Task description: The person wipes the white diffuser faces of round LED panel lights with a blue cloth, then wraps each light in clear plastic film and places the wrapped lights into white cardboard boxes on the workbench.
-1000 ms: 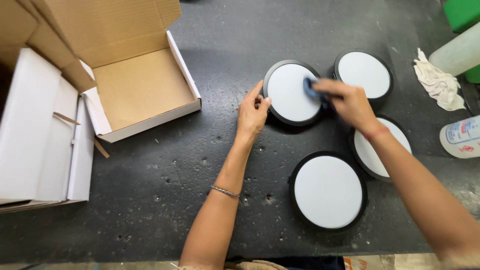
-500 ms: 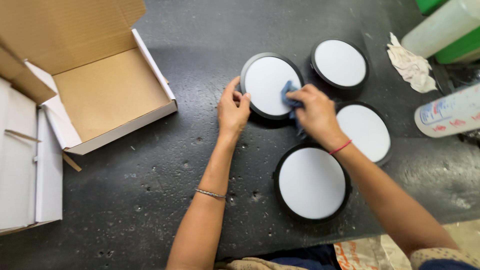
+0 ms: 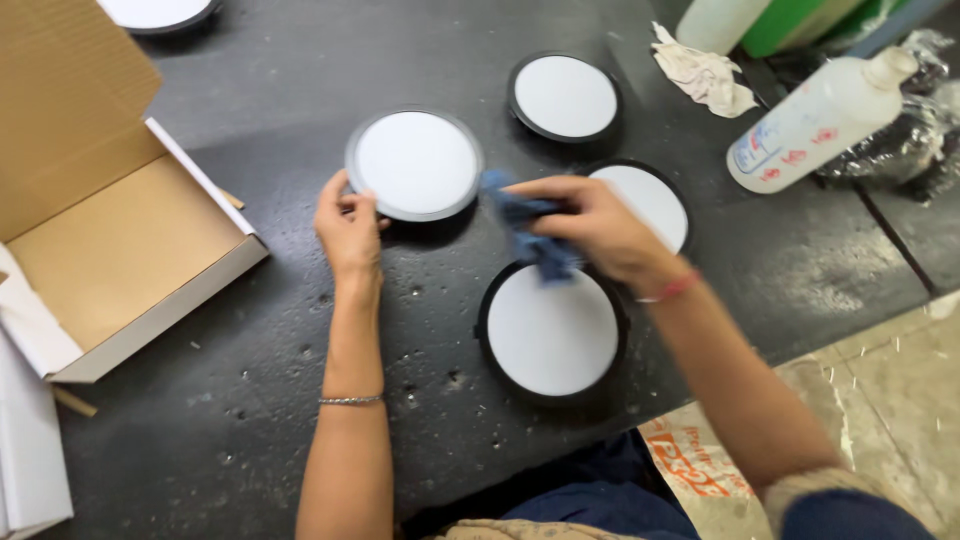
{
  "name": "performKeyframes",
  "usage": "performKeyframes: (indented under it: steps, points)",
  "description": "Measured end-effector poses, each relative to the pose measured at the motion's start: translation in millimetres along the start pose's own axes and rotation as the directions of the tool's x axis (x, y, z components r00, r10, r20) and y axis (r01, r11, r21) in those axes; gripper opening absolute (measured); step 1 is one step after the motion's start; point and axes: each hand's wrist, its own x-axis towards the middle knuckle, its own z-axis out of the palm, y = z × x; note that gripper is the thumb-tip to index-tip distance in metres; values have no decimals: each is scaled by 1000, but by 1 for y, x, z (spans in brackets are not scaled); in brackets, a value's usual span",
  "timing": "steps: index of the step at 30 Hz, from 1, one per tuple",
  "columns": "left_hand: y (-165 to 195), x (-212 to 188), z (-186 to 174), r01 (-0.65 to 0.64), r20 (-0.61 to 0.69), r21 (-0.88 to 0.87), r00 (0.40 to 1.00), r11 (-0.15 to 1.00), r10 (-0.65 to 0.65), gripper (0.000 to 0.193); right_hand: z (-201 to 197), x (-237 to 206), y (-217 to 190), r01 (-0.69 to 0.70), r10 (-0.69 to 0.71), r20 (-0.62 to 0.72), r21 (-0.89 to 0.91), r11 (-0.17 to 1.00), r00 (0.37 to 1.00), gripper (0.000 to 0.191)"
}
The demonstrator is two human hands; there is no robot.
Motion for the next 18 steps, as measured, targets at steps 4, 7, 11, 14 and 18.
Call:
performKeyframes:
  steps: [4, 7, 11, 14, 18]
  points:
    - [39, -32, 6, -424, -83, 505, 843, 752, 531, 51, -77, -68, -7, -72, -15, -437, -184, 980, 899, 45]
    - [45, -59, 51, -273, 195, 347, 957, 897, 215, 36, -94, -106, 4, -58, -172, -522, -395, 917, 836, 42]
    - [26, -71, 113, 69, 695, 268, 677, 961, -242, 51, -76, -119, 26, 1, -338, -368, -675, 738, 866, 38]
    - [5, -59, 142, 205, 800, 258, 502, 944, -327, 46, -58, -103, 37, 41, -380, -206, -835, 549, 902, 42]
    - [-23, -53, 155, 217, 826, 208, 482, 954, -290, 34, -37, -74, 48, 99, -357, -59, -908, 408, 932, 55]
